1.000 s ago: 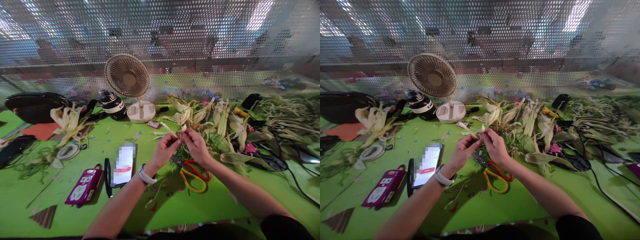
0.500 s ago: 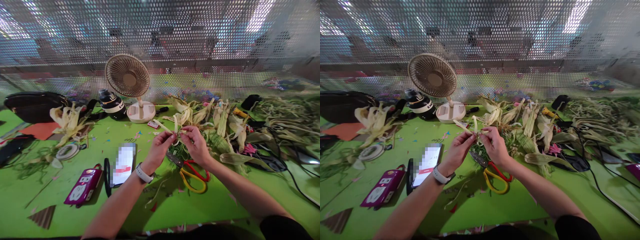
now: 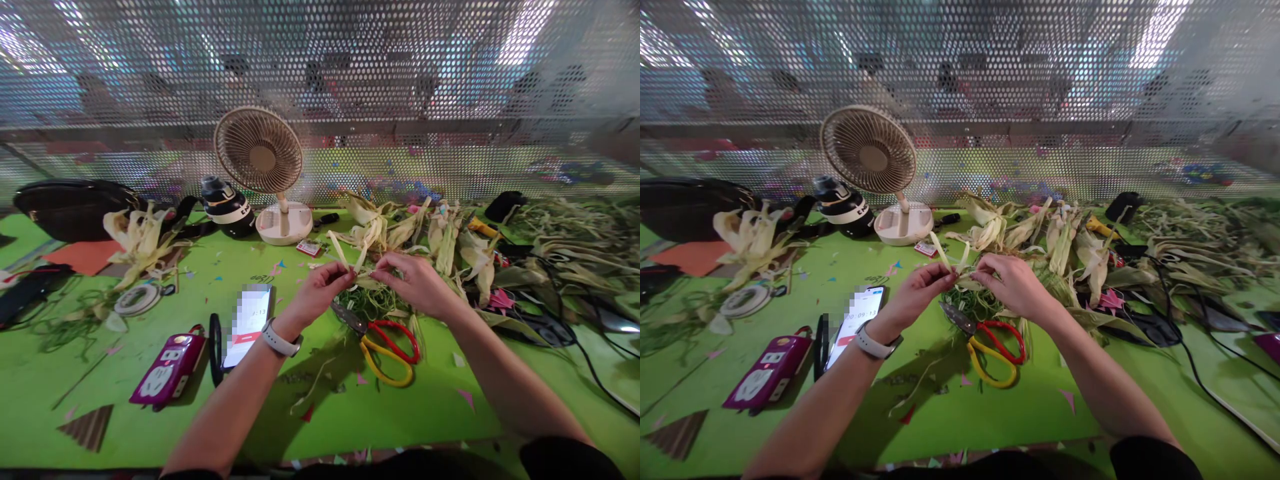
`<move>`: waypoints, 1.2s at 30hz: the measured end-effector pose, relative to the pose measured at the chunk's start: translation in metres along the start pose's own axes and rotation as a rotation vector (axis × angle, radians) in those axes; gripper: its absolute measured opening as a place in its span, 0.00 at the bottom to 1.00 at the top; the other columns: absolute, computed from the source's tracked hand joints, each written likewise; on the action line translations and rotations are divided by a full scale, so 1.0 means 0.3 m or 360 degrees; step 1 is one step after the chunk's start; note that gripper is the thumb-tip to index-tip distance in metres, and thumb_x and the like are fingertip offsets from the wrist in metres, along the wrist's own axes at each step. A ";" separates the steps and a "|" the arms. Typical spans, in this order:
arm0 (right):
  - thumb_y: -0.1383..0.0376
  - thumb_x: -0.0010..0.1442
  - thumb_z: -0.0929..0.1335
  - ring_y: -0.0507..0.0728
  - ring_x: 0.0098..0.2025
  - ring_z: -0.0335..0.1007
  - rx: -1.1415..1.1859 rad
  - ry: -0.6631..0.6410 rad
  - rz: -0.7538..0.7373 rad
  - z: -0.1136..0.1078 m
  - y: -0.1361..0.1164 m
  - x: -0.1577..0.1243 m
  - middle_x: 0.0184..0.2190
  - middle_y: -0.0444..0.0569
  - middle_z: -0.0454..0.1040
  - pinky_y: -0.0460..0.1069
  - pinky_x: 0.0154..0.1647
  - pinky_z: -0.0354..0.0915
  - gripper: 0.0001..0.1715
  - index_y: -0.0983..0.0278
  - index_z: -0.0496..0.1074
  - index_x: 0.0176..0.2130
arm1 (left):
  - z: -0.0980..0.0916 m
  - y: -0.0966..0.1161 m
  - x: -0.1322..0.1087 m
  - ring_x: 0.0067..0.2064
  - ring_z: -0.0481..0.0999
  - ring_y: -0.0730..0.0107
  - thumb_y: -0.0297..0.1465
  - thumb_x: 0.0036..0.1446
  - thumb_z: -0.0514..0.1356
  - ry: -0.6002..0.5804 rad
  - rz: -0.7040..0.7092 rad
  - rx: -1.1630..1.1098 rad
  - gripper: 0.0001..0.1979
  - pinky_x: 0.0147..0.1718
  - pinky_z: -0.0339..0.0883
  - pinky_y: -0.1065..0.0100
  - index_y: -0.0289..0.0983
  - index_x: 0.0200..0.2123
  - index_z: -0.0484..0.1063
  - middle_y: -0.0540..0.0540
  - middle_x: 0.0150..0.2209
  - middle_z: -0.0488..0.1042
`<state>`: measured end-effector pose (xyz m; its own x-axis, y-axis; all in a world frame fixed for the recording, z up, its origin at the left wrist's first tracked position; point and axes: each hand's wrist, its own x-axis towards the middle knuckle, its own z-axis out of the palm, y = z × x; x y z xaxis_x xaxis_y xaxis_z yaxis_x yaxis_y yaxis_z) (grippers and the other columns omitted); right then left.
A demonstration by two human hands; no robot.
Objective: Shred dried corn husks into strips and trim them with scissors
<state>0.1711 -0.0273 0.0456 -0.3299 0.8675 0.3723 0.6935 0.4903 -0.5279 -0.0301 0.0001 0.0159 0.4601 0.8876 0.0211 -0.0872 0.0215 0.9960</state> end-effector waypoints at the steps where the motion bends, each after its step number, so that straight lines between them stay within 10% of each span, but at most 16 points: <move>1: 0.61 0.64 0.64 0.55 0.32 0.69 -0.0040 0.0000 -0.0033 -0.008 -0.005 -0.002 0.29 0.47 0.74 0.50 0.36 0.63 0.10 0.63 0.72 0.34 | 0.000 0.003 -0.001 0.31 0.66 0.74 0.39 0.50 0.64 -0.0013 -0.0009 0.0043 0.12 0.33 0.59 0.71 0.34 0.30 0.72 0.50 0.28 0.70; 12: 0.68 0.65 0.61 0.59 0.55 0.65 -0.0465 -0.0098 -0.0810 0.038 -0.020 -0.004 0.47 0.51 0.74 0.64 0.61 0.53 0.09 0.62 0.70 0.40 | 0.032 0.003 -0.041 0.30 0.68 0.69 0.29 0.53 0.59 -0.0386 0.0179 0.0664 0.05 0.30 0.63 0.69 0.36 0.31 0.75 0.47 0.28 0.74; 19: 0.63 0.67 0.59 0.54 0.30 0.67 -0.0570 0.0093 -0.0536 0.076 -0.003 -0.005 0.28 0.49 0.74 0.51 0.38 0.63 0.12 0.64 0.69 0.36 | 0.027 0.040 -0.045 0.34 0.71 0.66 0.30 0.55 0.58 -0.0311 0.0218 0.0712 0.07 0.35 0.66 0.65 0.36 0.35 0.76 0.45 0.32 0.76; 36: 0.59 0.65 0.61 0.54 0.29 0.70 -0.0096 0.0269 -0.0002 0.093 -0.028 -0.015 0.28 0.48 0.75 0.47 0.30 0.61 0.12 0.64 0.69 0.39 | 0.048 0.011 -0.036 0.36 0.71 0.70 0.37 0.46 0.67 0.0029 0.0000 0.0142 0.14 0.37 0.65 0.67 0.34 0.35 0.75 0.45 0.34 0.75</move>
<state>0.1490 -0.0329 0.0271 -0.2223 0.8378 0.4986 0.7320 0.4812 -0.4823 -0.0226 -0.0161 0.0201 0.4438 0.8959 0.0201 -0.0077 -0.0186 0.9998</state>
